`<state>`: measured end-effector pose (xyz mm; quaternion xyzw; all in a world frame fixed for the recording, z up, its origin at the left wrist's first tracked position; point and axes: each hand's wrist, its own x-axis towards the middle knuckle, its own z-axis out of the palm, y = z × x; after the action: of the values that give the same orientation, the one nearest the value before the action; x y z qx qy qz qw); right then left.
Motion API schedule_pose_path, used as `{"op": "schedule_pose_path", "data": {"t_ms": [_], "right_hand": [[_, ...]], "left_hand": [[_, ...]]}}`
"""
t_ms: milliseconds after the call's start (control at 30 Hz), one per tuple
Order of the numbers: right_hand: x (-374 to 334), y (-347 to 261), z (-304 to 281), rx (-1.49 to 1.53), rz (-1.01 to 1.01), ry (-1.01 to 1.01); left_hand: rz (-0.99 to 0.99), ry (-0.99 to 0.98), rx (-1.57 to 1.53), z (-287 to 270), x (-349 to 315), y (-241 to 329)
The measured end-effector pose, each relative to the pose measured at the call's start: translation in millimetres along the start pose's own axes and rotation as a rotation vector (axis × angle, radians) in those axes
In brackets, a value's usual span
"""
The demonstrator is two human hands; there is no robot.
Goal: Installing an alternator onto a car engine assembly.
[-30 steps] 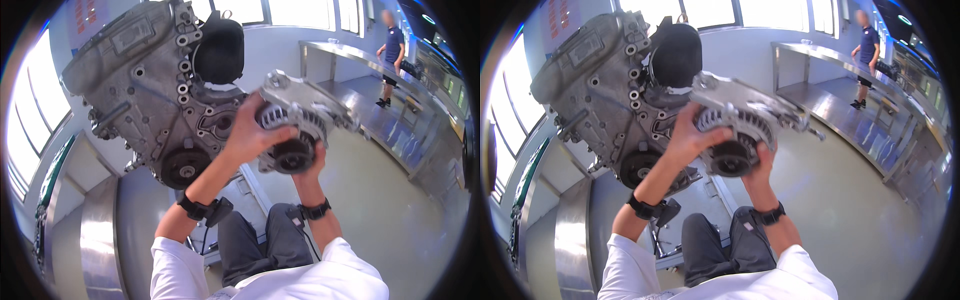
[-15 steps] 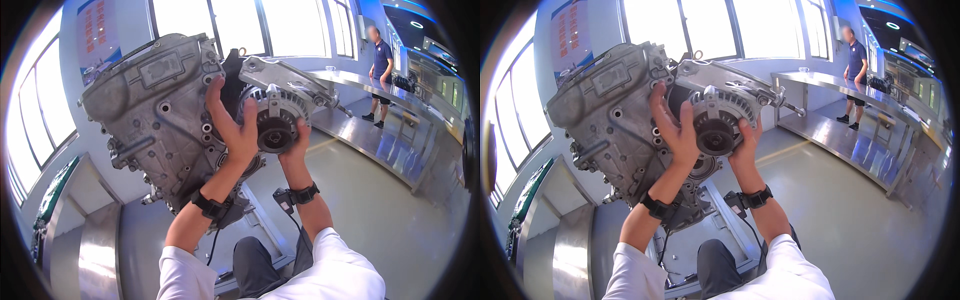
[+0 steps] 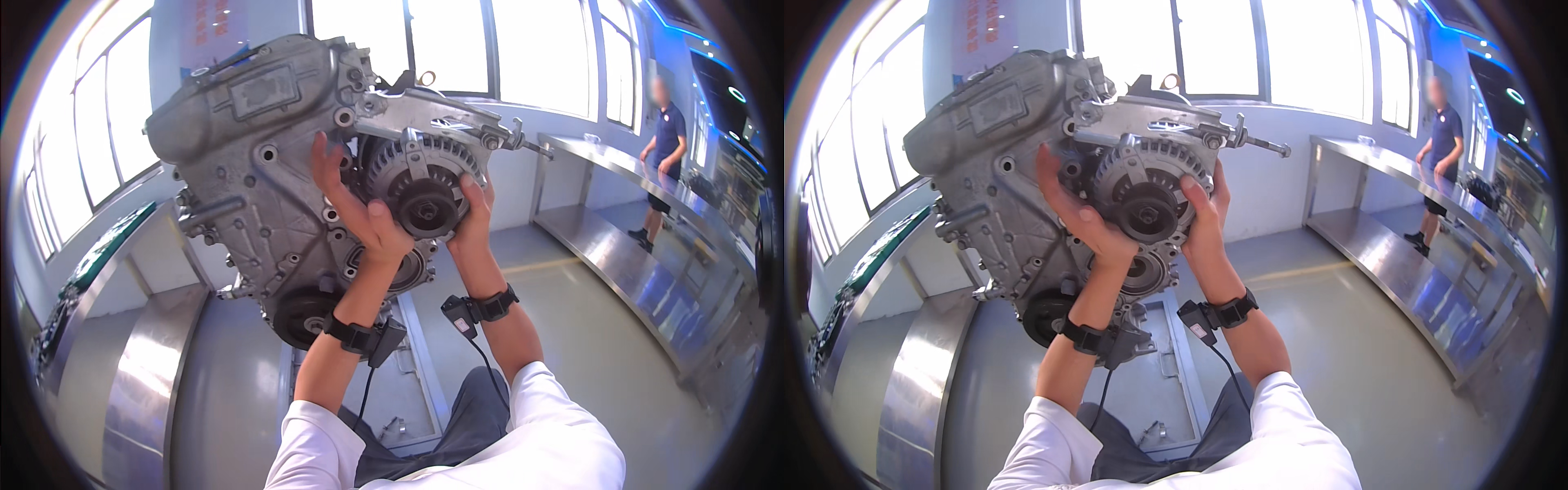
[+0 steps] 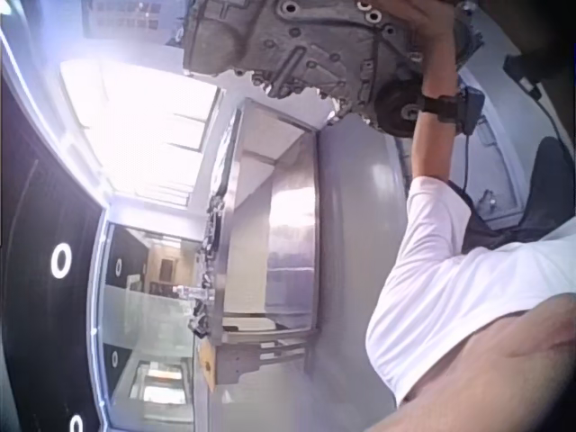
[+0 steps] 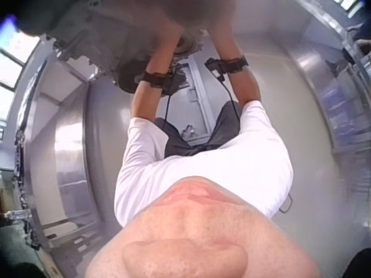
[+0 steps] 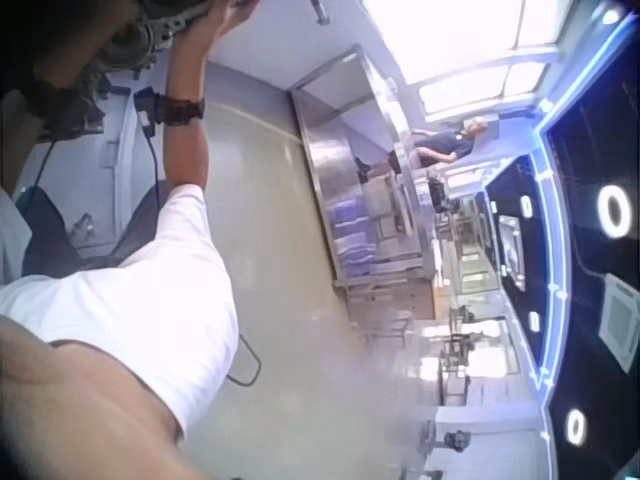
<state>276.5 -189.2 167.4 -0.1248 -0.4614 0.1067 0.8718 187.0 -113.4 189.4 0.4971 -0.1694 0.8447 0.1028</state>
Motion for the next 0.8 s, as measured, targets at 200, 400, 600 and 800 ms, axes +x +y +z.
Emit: {"op": "schedule_pose_path", "data": {"t_ms": [200,400,600,800], "right_hand": [[4.4,-6.5,-0.7,0.025,0.049,-0.012],[9.7,3.8,-9.6,0.062,0.085,0.031],[5.9,0.7,-10.8,0.123,0.052,0.036],[3.9,-4.0,-7.4,0.129,0.024,0.059]], "left_hand": [[0.025,-0.052,0.122,3.4,-2.6,2.7],[0.041,-0.044,0.125,9.6,6.5,1.6],[0.063,-0.017,0.155,18.4,0.5,-6.7],[0.081,-0.021,0.113,21.2,0.0,-7.2]]}}
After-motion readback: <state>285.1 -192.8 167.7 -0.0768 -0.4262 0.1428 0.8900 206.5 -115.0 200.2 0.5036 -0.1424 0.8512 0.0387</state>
